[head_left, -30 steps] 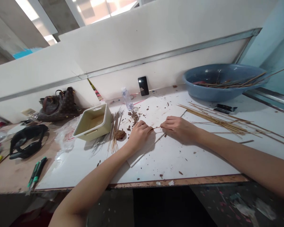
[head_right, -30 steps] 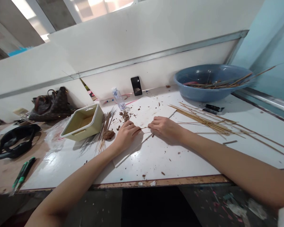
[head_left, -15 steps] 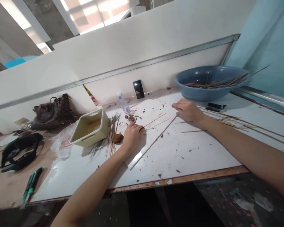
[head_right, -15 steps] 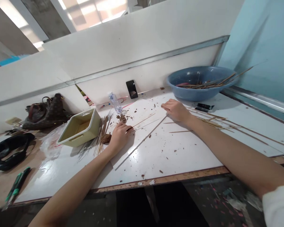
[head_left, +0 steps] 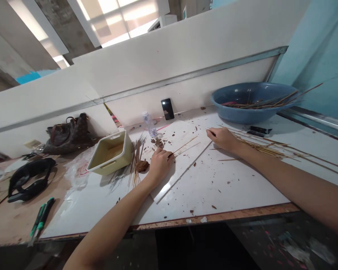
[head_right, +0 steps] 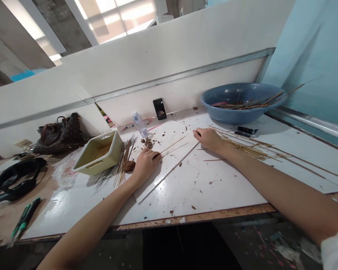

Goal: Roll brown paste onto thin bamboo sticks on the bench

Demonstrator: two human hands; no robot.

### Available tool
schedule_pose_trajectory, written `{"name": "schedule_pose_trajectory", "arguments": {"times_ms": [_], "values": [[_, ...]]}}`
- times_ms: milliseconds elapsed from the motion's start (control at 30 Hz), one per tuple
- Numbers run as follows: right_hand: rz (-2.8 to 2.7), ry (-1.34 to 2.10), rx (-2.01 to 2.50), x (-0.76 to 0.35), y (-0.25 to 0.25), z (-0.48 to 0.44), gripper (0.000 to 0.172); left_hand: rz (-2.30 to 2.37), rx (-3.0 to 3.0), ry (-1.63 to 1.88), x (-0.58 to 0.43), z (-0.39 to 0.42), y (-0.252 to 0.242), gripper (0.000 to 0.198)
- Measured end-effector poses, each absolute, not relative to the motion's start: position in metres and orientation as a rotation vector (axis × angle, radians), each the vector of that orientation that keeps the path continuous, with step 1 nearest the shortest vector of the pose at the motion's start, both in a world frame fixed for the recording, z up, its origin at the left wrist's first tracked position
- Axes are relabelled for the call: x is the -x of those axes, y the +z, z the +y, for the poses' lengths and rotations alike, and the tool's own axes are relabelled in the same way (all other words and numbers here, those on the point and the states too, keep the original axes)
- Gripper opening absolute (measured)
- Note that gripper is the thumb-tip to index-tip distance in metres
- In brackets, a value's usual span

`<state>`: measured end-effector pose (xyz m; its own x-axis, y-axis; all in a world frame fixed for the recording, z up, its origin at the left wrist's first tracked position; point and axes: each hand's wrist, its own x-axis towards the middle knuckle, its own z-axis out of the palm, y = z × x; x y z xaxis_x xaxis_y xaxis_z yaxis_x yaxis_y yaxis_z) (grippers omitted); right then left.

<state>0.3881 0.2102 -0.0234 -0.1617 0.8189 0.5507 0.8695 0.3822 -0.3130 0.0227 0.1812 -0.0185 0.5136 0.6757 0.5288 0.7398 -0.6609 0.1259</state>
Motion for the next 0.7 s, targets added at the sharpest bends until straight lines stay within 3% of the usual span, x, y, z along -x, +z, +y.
{"name": "schedule_pose_trajectory", "arguments": {"times_ms": [133, 267, 367, 400, 533, 700], "values": [[-1.987, -0.088, 1.393, -0.379, -0.025, 0.205, 0.042, -1.243, 2.632, -0.832, -0.023, 0.18, -0.018, 0.018], [-1.929, -0.132, 1.228, -0.37, -0.03, 0.207, 0.028, -1.241, 2.624, -0.84, -0.023, 0.18, -0.017, 0.022], [-1.949, -0.146, 1.156, -0.37, -0.035, 0.212, 0.051, -1.243, 2.607, -0.849, -0.022, 0.182, -0.018, 0.023], [-1.945, -0.132, 1.17, -0.372, -0.036, 0.213, 0.05, -1.248, 2.603, -0.85, -0.021, 0.182, -0.018, 0.023], [-1.875, -0.014, 1.292, -0.376, -0.038, 0.212, 0.024, -1.256, 2.609, -0.845, -0.02, 0.184, -0.018, 0.024], [-1.856, -0.031, 1.41, -0.372, -0.031, 0.203, 0.039, -1.252, 2.6, -0.852, -0.021, 0.183, -0.017, 0.021]]}}
